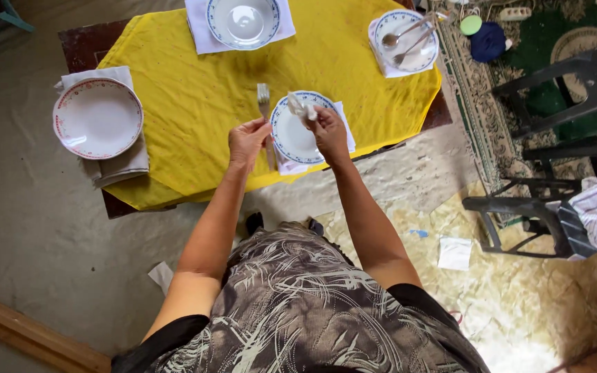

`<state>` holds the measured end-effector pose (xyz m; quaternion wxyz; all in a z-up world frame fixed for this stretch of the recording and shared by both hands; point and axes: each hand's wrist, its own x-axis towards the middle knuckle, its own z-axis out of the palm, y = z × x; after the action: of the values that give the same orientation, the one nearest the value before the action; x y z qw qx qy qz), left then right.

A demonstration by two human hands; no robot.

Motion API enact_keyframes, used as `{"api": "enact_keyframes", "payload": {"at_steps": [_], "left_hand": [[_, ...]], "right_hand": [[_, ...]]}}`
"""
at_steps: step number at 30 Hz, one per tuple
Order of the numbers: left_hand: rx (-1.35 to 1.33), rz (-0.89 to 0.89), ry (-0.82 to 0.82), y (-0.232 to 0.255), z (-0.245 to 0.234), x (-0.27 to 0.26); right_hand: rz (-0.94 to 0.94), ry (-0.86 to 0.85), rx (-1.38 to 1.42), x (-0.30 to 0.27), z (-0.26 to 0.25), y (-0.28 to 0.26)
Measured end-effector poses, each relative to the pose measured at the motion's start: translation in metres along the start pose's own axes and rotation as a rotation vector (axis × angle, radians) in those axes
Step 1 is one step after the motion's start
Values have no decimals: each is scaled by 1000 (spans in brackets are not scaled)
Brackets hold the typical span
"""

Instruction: Cleaning a spoon and fork with a tissue and then placing them on plates to set a dining table.

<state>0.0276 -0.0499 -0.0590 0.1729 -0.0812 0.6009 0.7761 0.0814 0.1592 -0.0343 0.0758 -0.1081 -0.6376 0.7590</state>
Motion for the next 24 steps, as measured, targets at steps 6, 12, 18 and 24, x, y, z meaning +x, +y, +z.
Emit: {"api": "enact_keyframes", "payload": {"at_steps": [6,12,18,24], "left_hand": [[159,-30,-164,-5,-6,0],[255,-132,-229,17,-25,-5],[188,-133,-152,-19,-31,31],[186,-9,-152,-74,-18,68]], "right_hand": [[-502,66,-565,5,58,-11],[-777,402,-804,25,47,-1],[194,313,-94,-1,17,48],[296,171,-156,-49,12,93]]}}
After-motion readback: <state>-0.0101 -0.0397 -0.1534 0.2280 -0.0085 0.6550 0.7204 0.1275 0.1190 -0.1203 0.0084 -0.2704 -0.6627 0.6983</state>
